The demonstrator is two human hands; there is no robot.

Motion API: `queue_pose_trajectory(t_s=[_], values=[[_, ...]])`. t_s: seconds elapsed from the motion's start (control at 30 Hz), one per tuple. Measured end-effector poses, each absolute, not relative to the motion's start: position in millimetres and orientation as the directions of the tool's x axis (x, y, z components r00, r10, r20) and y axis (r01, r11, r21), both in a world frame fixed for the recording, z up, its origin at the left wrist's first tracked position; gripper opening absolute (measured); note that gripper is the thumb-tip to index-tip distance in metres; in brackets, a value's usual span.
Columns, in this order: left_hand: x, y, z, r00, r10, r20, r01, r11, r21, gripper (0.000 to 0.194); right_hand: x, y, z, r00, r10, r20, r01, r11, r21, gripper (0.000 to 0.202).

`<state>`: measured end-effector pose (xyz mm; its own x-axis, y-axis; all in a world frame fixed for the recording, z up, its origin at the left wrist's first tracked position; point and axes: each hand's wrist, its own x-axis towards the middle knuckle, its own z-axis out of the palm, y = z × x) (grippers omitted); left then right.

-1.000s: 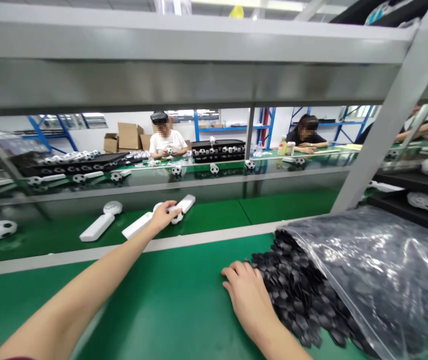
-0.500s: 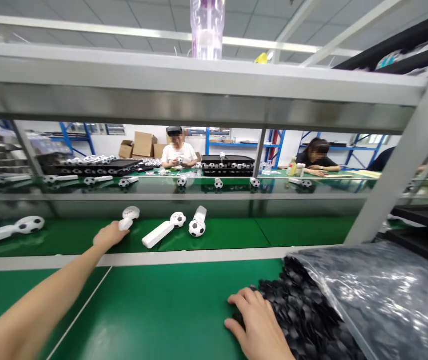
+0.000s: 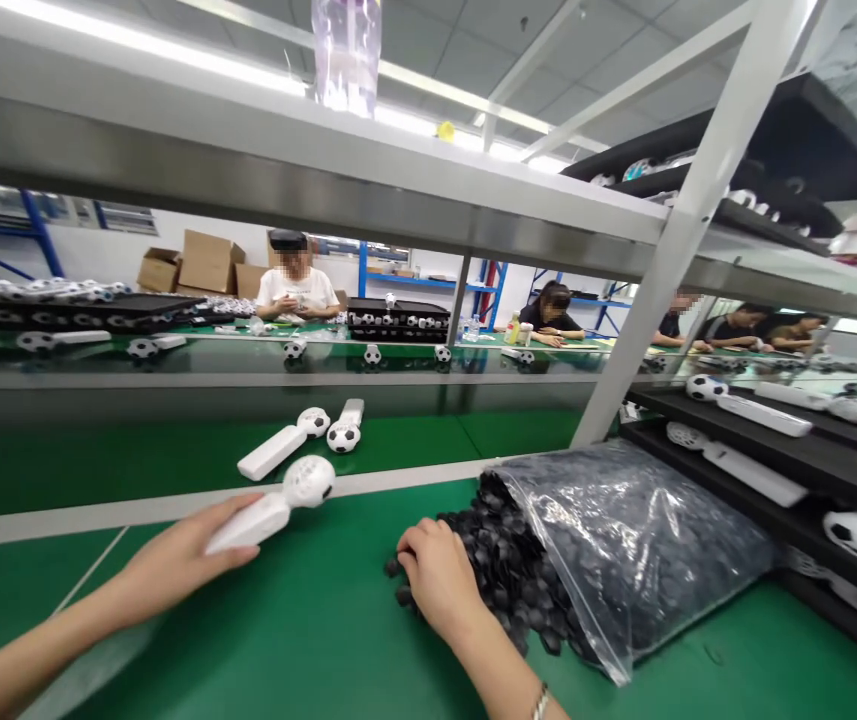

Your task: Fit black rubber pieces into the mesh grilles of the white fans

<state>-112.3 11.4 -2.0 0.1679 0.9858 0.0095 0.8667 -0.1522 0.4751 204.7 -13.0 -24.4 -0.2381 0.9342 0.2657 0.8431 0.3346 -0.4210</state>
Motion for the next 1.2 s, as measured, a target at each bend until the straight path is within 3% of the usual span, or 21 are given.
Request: queue_pose_trajectory(t_s=[0.13, 0.33, 0.47, 0.6, 0.77, 0.93, 1.2], values=[[-72.7, -1.9, 4.7, 0.395, 0.905, -0.157, 0.837, -0.284, 0.468, 0.068, 204.6, -10.9, -24.9, -0.230, 0.908, 0.350, 0.787, 0.385, -0.482, 0.017], [-19.9, 4.8, 3.3, 0.530, 0.848, -0.007, 0.751, -0.465, 0.468, 0.076, 203.8, -9.6, -27.2, -0.176, 0.869, 0.462, 0.607, 0.466, -0.644, 0.017], [-8.8, 3.5, -8.1, 0.506, 0.860, 0.059, 0.783, -0.487, 0.387, 0.080, 201.3, -12.1, -24.3, -0.162, 0.860, 0.484, 0.564, 0.484, -0.669, 0.017], [-6.0, 0.4, -10.7, 0.464, 0.883, 0.079, 0.802, -0.456, 0.386, 0.082, 194.1, -18.6, -18.8, -0.190, 0.826, 0.531, 0.552, 0.537, -0.638, 0.014], [0.2, -4.9, -8.6, 0.411, 0.908, 0.087, 0.835, -0.413, 0.364, 0.081, 181.7, -29.1, -16.4, -0.238, 0.834, 0.498, 0.489, 0.545, -0.681, 0.010], [-6.6, -8.3, -4.1, 0.534, 0.845, 0.018, 0.774, -0.498, 0.391, 0.070, 176.4, -35.4, -12.6, -0.294, 0.795, 0.531, 0.502, 0.601, -0.622, 0.010], [-5.3, -4.6, -5.5, 0.486, 0.874, 0.024, 0.792, -0.452, 0.410, 0.069, 179.5, -35.1, -14.7, -0.254, 0.812, 0.526, 0.471, 0.579, -0.665, 0.008]])
